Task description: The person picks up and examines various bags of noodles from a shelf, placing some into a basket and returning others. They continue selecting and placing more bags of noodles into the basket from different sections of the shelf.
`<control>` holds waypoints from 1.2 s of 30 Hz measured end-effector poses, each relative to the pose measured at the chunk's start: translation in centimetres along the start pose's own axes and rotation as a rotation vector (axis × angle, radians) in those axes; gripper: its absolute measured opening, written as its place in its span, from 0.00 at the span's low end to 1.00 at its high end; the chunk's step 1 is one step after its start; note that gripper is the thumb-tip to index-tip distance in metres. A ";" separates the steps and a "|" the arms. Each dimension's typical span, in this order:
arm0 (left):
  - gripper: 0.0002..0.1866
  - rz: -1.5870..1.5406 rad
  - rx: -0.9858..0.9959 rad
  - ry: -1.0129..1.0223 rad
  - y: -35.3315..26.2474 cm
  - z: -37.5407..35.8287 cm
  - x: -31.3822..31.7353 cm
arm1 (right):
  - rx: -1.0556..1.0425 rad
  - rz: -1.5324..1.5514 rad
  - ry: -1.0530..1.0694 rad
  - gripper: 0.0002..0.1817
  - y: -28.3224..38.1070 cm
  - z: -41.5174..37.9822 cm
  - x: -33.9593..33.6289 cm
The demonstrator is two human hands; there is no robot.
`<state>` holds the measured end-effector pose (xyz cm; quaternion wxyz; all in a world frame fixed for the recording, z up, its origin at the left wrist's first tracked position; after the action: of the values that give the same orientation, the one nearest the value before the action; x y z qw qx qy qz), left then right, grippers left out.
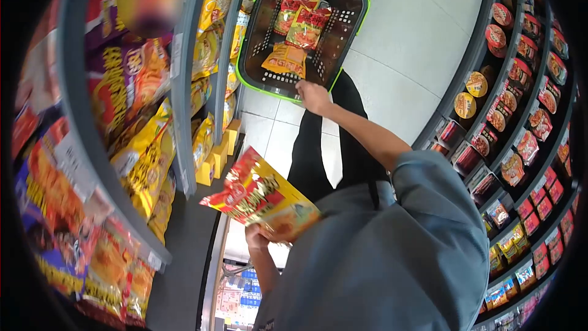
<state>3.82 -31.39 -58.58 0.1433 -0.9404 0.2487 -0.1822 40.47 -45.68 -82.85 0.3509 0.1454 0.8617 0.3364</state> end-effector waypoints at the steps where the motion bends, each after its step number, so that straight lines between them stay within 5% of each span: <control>1: 0.45 0.046 -0.051 -0.043 1.3 0.0 -1.2 | 0.004 -0.114 0.024 0.11 -1.8 2.2 1.2; 3: 0.23 -0.105 -0.053 0.030 4.2 0.3 -4.2 | 0.035 -0.235 0.069 0.14 -4.4 6.1 3.6; 4: 0.19 -0.041 0.013 -0.138 3.9 0.3 -3.4 | 0.062 -0.349 0.119 0.16 -5.7 7.9 5.3; 7: 0.17 -0.163 -0.160 -0.176 7.9 -0.5 -7.3 | 0.064 -0.551 0.301 0.21 -8.4 12.4 10.7; 10: 0.15 -0.212 -0.121 -0.183 8.6 -0.9 -6.8 | 0.034 -0.766 0.329 0.19 -10.8 14.0 15.0; 12: 0.16 -0.233 -0.140 -0.223 8.2 -0.5 -5.3 | 0.129 -0.693 0.331 0.15 -12.9 15.3 16.2; 13: 0.25 -0.259 -0.160 -0.250 8.0 0.1 -5.0 | 0.140 -0.650 0.243 0.12 -13.0 16.0 15.3; 15: 0.32 -0.243 -0.167 -0.240 7.7 0.7 -5.2 | 0.012 -0.620 0.176 0.11 -13.8 17.5 14.5; 18: 0.42 -0.286 -0.279 -0.197 8.3 0.5 -4.9 | 0.116 -0.613 0.127 0.10 -12.3 20.0 6.6; 24: 0.43 -0.228 -0.167 -0.227 7.6 2.9 -3.5 | 0.379 -0.481 -0.059 0.14 -18.3 26.8 -2.3; 30: 0.43 -0.289 -0.239 -0.238 9.0 2.2 -4.6 | 0.317 -0.568 0.004 0.17 -18.3 30.2 -0.1; 32: 0.43 -0.290 -0.247 -0.235 8.8 2.6 -4.1 | 0.298 -0.636 -0.143 0.18 -18.4 30.9 -0.6; 36: 0.42 -0.301 -0.262 -0.224 9.0 3.8 -3.1 | 0.358 -0.580 -0.133 0.09 -19.4 31.7 -1.7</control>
<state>-0.85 -36.66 -66.04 0.0179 -0.9919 0.1096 -0.0622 63.62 -45.51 -111.92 0.4564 -0.0249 0.8876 0.0560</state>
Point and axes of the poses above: each hand's wrist, its own z-axis towards the middle knuckle, its own x-axis out of the palm, y = z × x, the point moved 9 cm from there along z, towards the middle knuckle, and after that the axes turned 1 degree about z, right-handed, at the moved point
